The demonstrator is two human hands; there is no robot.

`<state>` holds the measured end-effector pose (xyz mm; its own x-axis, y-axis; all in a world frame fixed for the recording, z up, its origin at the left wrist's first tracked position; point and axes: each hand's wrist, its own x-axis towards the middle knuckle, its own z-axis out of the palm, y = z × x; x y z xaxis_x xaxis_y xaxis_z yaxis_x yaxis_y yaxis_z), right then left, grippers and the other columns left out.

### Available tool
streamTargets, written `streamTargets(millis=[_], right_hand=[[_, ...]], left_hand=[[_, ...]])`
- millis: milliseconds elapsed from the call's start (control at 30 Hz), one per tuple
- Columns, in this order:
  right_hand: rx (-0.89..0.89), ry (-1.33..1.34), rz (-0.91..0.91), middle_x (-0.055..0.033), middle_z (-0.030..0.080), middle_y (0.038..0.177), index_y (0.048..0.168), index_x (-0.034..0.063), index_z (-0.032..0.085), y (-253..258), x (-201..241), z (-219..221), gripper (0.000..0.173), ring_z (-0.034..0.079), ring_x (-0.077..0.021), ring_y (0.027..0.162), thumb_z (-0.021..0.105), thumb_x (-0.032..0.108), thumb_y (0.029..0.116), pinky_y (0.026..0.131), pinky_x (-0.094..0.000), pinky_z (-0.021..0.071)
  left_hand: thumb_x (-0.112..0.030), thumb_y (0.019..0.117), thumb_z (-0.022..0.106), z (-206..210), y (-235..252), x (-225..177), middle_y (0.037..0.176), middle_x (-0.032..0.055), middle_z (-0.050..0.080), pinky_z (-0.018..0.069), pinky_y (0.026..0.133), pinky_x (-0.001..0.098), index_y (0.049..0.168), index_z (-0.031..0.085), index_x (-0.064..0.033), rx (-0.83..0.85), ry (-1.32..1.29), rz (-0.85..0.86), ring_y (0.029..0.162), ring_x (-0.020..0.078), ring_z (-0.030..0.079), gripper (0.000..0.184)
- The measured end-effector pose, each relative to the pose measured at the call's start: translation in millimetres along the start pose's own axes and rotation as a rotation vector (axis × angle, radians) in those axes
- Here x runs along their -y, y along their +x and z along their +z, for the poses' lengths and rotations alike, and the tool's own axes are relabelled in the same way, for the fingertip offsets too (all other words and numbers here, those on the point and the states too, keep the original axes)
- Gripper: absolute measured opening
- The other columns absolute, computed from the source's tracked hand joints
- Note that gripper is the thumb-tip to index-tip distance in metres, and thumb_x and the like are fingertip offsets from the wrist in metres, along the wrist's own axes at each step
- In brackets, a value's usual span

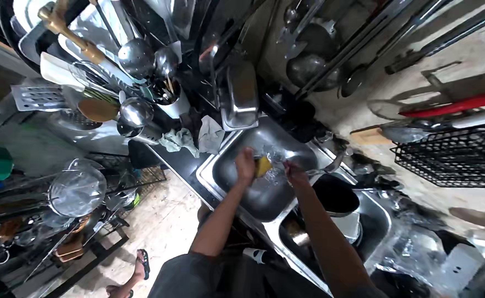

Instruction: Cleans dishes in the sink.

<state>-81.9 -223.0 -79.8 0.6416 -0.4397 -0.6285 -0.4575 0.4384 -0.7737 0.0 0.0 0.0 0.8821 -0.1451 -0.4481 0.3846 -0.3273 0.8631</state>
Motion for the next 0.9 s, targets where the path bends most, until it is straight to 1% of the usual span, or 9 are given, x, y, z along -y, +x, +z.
streamTargets(millis=[100, 133, 200, 267, 300, 433, 533, 700, 900], right_hand=[[-0.202, 0.038, 0.075, 0.0075, 0.051, 0.063, 0.098, 0.0107, 0.057, -4.7, -10.8, 9.8, 0.026, 0.042, 0.0006, 0.044, 0.042, 0.028, 0.1121, 0.041, -0.0146, 0.0397], [-0.282, -0.034, 0.086, 0.0065, 0.047, 0.059, 0.091, 0.0132, 0.054, -8.3, -11.7, 12.5, 0.034, 0.042, -0.0023, 0.043, 0.039, 0.035, 0.1127, 0.042, -0.0186, 0.0412], [-0.342, -0.162, 0.073, -0.0062, 0.056, 0.078, 0.109, 0.0036, 0.060, -19.9, -8.0, 13.8, 0.039, 0.053, -0.0157, 0.063, 0.037, 0.035, 0.1133, 0.062, -0.0348, 0.0529], [-0.319, -0.133, 0.080, 0.0012, 0.047, 0.069, 0.096, 0.0114, 0.052, -19.8, -12.1, 21.5, 0.040, 0.046, -0.0111, 0.055, 0.034, 0.043, 0.1121, 0.054, -0.0302, 0.0461], [-0.269, -0.149, 0.093, 0.0029, 0.050, 0.068, 0.096, 0.0114, 0.054, -20.7, -15.7, 22.7, 0.038, 0.047, -0.0086, 0.053, 0.039, 0.043, 0.1113, 0.051, -0.0267, 0.0461], [-0.103, -0.421, 0.219, -0.0097, 0.067, 0.102, 0.132, 0.0023, 0.060, -47.2, -23.5, 31.0, 0.039, 0.062, -0.0149, 0.080, 0.050, 0.033, 0.1093, 0.072, -0.0331, 0.0538], [-0.142, -0.436, 0.257, -0.0123, 0.069, 0.106, 0.130, 0.0012, 0.062, -70.0, -37.6, 38.3, 0.039, 0.066, -0.0169, 0.086, 0.051, 0.033, 0.1089, 0.076, -0.0347, 0.0554], [-0.181, -0.378, 0.279, -0.0133, 0.069, 0.105, 0.129, -0.0003, 0.061, -105.9, -51.3, 57.4, 0.036, 0.067, -0.0168, 0.085, 0.050, 0.028, 0.1099, 0.076, -0.0340, 0.0564], [-0.098, -0.403, 0.161, -0.0125, 0.069, 0.097, 0.122, -0.0023, 0.064, -129.7, -60.9, 78.0, 0.034, 0.067, -0.0155, 0.079, 0.053, 0.027, 0.1083, 0.072, -0.0329, 0.0571]], left_hand=[[-0.012, 0.1104, 0.037, -61.6, 50.2, -5.1, 0.101, 0.0192, 0.069, 0.0592, 0.084, 0.0473, 0.137, 0.051, 0.0050, -0.283, -0.020, 0.113, 0.089, 0.0285, 0.070, 0.035], [-0.010, 0.1092, 0.038, -79.9, 68.3, -8.8, 0.106, 0.0191, 0.069, 0.0592, 0.087, 0.0467, 0.137, 0.051, 0.0049, -0.340, -0.005, 0.137, 0.093, 0.0279, 0.070, 0.034], [-0.015, 0.1100, 0.039, -111.2, 101.7, -22.0, 0.116, 0.0215, 0.068, 0.0557, 0.096, 0.0486, 0.141, 0.050, 0.0032, -0.395, 0.037, 0.131, 0.106, 0.0316, 0.068, 0.037], [-0.022, 0.1113, 0.039, -132.6, 133.4, -39.1, 0.121, 0.0233, 0.068, 0.0548, 0.098, 0.0521, 0.142, 0.050, 0.0005, -0.410, 0.059, 0.088, 0.110, 0.0354, 0.068, 0.040], [-0.026, 0.1112, 0.040, -139.0, 148.6, -45.7, 0.120, 0.0229, 0.068, 0.0549, 0.097, 0.0532, 0.142, 0.051, -0.0009, -0.404, 0.054, 0.067, 0.110, 0.0358, 0.069, 0.041], [-0.042, 0.1105, 0.040, -148.7, 194.6, -64.1, 0.122, 0.0224, 0.068, 0.0540, 0.097, 0.0546, 0.141, 0.054, -0.0042, -0.287, -0.030, -0.035, 0.112, 0.0362, 0.068, 0.050], [-0.045, 0.1098, 0.041, -150.7, 214.3, -61.9, 0.126, 0.0235, 0.065, 0.0536, 0.096, 0.0550, 0.138, 0.057, -0.0019, -0.184, -0.155, -0.092, 0.112, 0.0357, 0.066, 0.054], [-0.024, 0.1090, 0.044, -157.4, 209.2, -57.5, 0.131, 0.0200, 0.065, 0.0470, 0.106, 0.0553, 0.129, 0.064, -0.0025, -0.257, -0.037, -0.044, 0.124, 0.0343, 0.060, 0.035], [-0.025, 0.1120, 0.037, -160.1, 143.9, -54.0, 0.131, 0.0250, 0.063, 0.0457, 0.108, 0.0541, 0.132, 0.060, 0.0033, -0.311, 0.017, 0.015, 0.125, 0.0370, 0.059, 0.042]])
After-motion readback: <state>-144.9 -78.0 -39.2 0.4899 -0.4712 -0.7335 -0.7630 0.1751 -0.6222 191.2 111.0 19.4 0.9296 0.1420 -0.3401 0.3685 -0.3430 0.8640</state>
